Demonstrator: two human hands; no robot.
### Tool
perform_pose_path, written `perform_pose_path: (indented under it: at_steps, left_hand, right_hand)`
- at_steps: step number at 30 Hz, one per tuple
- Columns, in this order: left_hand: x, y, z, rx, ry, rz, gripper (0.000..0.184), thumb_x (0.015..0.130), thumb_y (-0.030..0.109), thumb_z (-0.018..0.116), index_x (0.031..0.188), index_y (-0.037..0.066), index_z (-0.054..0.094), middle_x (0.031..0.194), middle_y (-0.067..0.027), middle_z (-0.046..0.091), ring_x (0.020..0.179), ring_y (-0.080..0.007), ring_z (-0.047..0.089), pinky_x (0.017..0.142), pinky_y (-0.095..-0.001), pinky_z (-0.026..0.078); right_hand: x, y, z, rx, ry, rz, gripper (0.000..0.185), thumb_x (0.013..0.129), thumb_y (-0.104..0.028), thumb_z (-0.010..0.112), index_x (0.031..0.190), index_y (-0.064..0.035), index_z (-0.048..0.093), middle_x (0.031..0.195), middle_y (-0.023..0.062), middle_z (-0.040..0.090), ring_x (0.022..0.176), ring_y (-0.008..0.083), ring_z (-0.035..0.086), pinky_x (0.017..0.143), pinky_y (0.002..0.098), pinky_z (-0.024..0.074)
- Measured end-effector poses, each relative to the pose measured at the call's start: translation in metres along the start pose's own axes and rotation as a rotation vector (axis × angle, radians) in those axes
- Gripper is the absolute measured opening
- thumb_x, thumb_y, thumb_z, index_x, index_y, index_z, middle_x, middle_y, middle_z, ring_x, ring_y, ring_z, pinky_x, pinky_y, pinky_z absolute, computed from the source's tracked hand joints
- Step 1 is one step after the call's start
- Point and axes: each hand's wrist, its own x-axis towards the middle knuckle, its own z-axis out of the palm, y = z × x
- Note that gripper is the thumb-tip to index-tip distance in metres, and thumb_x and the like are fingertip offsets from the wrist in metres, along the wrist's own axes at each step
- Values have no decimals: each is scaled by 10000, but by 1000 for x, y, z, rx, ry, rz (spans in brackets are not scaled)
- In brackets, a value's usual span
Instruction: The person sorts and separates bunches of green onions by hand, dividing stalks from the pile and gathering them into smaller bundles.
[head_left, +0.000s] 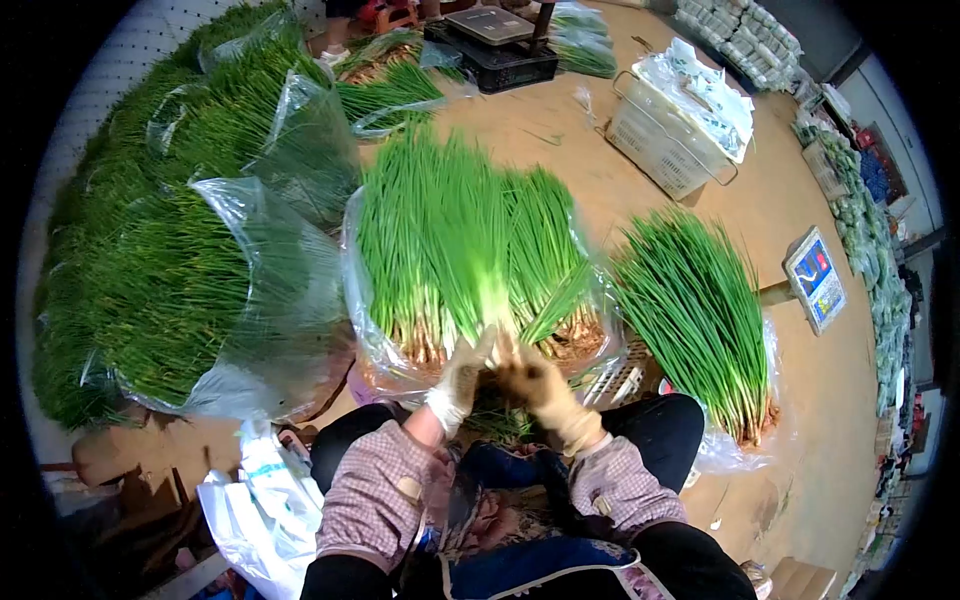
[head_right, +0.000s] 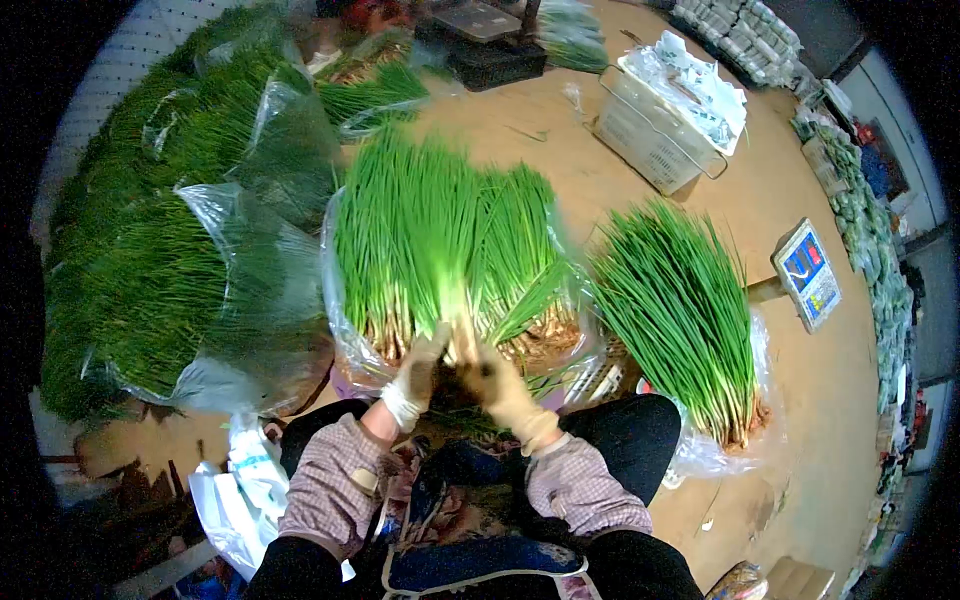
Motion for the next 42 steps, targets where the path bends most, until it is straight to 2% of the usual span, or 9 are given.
perform_pose_path:
  at_steps: [2, 4, 7, 11, 15, 21, 26, 30, 42]
  left_hand:
    - [-11, 2, 8, -50, 94, -159, 1108, 649, 530, 706, 1356, -35, 66, 1270, -189, 414, 1206, -286, 368, 1026, -415, 255]
    - [-11, -9, -3, -154, 3, -90, 901, 713, 444, 692, 1317, -29, 221, 1156, -183, 514, 1132, -284, 444, 1005, -422, 296]
    - [-25, 5, 7, -329, 88, -245, 348, 820, 311, 591, 1030, 37, 548, 942, -92, 614, 827, -195, 603, 760, -337, 498]
    - [-22, -26, -23, -272, 27, -226, 331, 874, 309, 481, 1028, 30, 570, 861, -119, 633, 808, -224, 611, 779, -354, 487]
    - [-54, -4, 21, -355, 117, -256, 443, 892, 366, 397, 1091, 0, 548, 861, -138, 644, 803, -254, 616, 745, -388, 499]
    - [-49, -47, -6, -527, 67, -288, 468, 888, 386, 365, 1102, 0, 519, 860, -177, 632, 820, -309, 610, 749, -430, 496]
    - [-63, -30, 7, -666, 124, -379, 492, 869, 421, 364, 1095, 15, 527, 851, -198, 625, 742, -331, 608, 692, -440, 507]
    - [-60, -29, 6, -667, 85, -432, 446, 887, 425, 338, 961, 34, 538, 684, -117, 583, 527, -228, 555, 461, -307, 478]
    - [-60, -35, 12, -465, 90, -327, 406, 909, 366, 437, 1056, 1, 535, 847, -129, 628, 669, -220, 626, 580, -328, 540]
  right_hand:
    - [0, 23, -11, -1286, -192, -455, 374, 768, -181, 568, 1086, -14, 462, 922, 119, 543, 809, 210, 532, 690, 330, 444]
    - [-3, 46, -19, -2183, -80, -1001, 436, 747, -235, 607, 1072, 3, 440, 921, 158, 495, 831, 228, 516, 695, 344, 432]
    - [-47, 27, 25, -2361, -259, -1341, 356, 818, -220, 549, 1074, 11, 461, 951, 146, 494, 841, 240, 519, 745, 351, 427]
    - [-40, 31, -9, -632, -325, -575, 361, 896, -321, 417, 1095, -62, 572, 1022, 118, 597, 1014, 219, 514, 925, 300, 357]
    - [-9, 26, -60, -11, -87, -123, 340, 893, -294, 417, 1104, -44, 510, 1052, 142, 577, 1009, 242, 523, 956, 346, 337]
    - [-22, 41, -67, -249, -229, 28, 474, 858, -365, 490, 1177, -15, 474, 1110, 103, 552, 992, 212, 538, 855, 322, 443]
    - [-22, 29, -56, -394, -401, 80, 292, 897, -256, 469, 1017, -28, 606, 622, -38, 484, 518, 52, 451, 473, 179, 359]
    - [37, 71, -112, -1192, -549, -575, 282, 869, -225, 505, 1063, -35, 580, 925, 38, 610, 854, 126, 565, 774, 225, 435]
    - [-14, 60, -54, -607, -132, -378, 253, 824, -74, 553, 1062, -6, 505, 850, 57, 573, 749, 122, 528, 663, 253, 442]
